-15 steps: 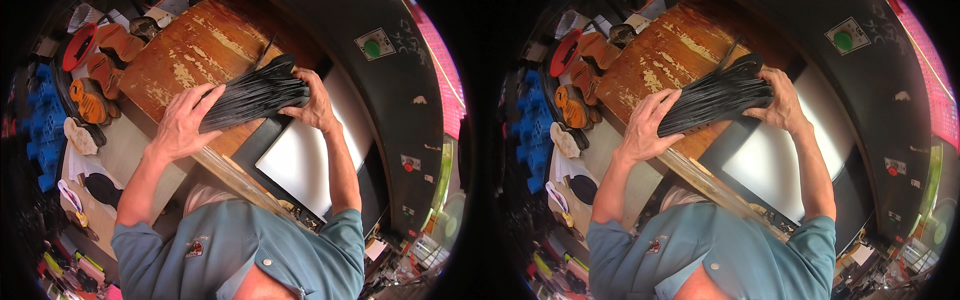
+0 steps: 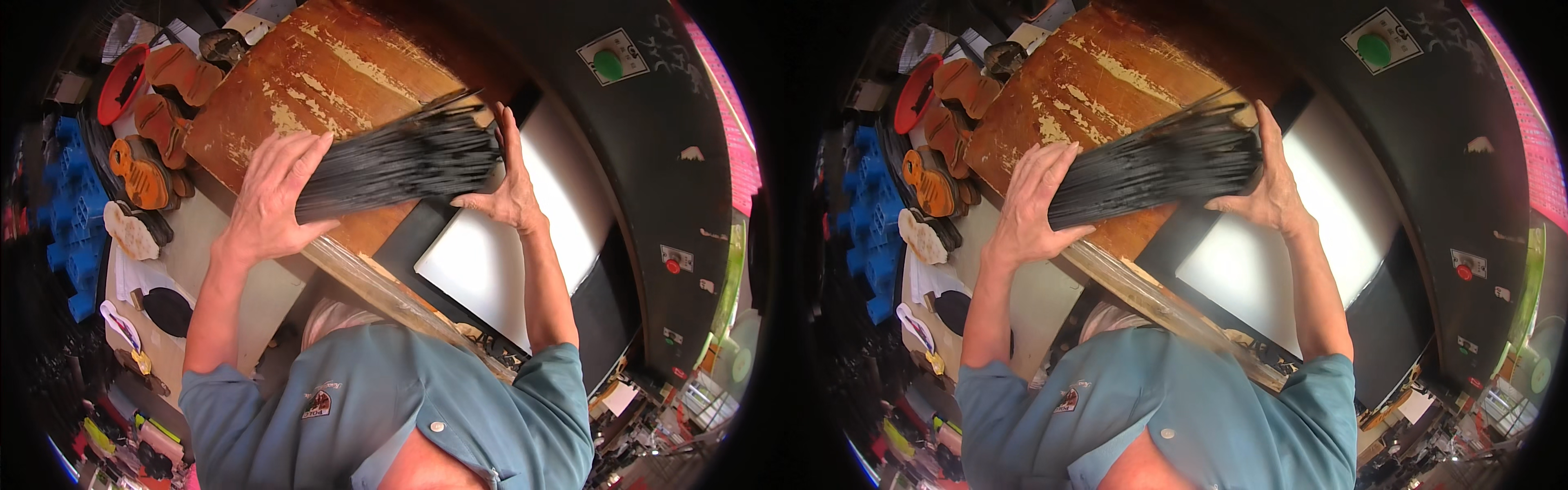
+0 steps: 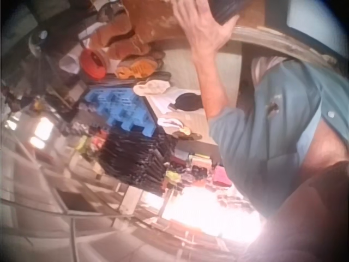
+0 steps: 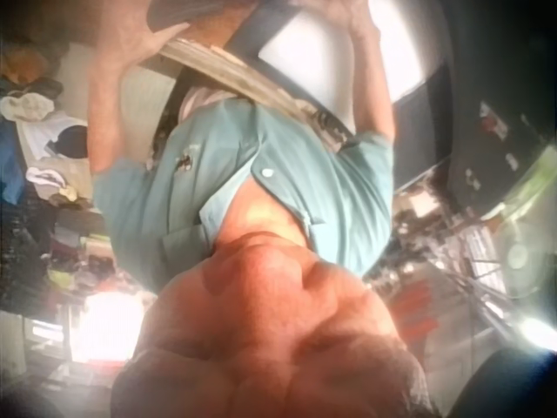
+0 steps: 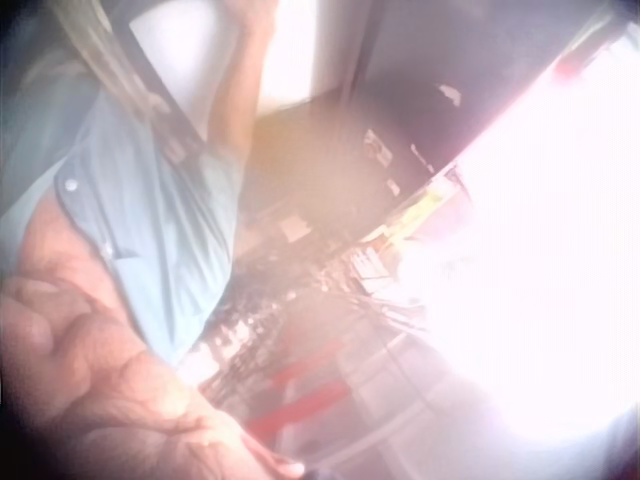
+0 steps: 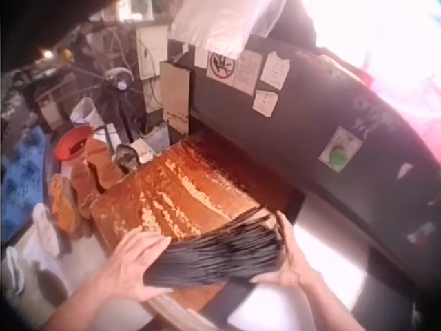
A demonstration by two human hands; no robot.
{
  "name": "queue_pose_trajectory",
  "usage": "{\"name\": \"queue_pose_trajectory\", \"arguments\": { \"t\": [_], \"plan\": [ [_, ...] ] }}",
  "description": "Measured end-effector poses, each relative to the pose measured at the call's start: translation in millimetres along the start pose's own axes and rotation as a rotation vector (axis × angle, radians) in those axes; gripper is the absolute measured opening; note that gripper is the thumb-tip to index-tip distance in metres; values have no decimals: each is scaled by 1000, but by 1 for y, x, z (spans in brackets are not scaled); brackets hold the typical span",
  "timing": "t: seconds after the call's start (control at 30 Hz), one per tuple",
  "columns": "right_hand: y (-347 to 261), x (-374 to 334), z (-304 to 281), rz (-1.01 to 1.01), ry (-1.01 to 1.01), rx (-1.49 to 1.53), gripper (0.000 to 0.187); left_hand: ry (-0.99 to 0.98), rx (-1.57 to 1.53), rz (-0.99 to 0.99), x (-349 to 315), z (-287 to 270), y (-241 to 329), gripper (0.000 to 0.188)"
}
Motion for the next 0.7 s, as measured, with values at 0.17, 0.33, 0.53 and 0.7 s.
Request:
{"name": "queue_pose_trajectory", "arguments": {
  "t": [0.17, 0.33, 0.53, 0.7],
  "plan": [
    [-1, 7, 11, 21, 42, 84, 180, 15, 46, -23, 1, 0, 1, 124],
    [-9, 3, 31, 15, 48, 138, 180, 3, 63, -47, 8, 2, 3, 130],
    [-20, 20, 18, -351, 21, -220, 170, -5, 122, -66, 12, 2, 1, 134],
    [-48, 34, 12, -179, -218, -498, 160, -22, 126, -65, 11, 4, 3, 131]
  ]
}}
Point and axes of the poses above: each hand's wrist, its own x-axis towards the middle knuckle, its own z-axis out of the palm, y = z × x, the point moved 2 cm from there along x, towards the middle knuckle, and after that the axes turned 5 degrees about y, right-handed, at the moved point
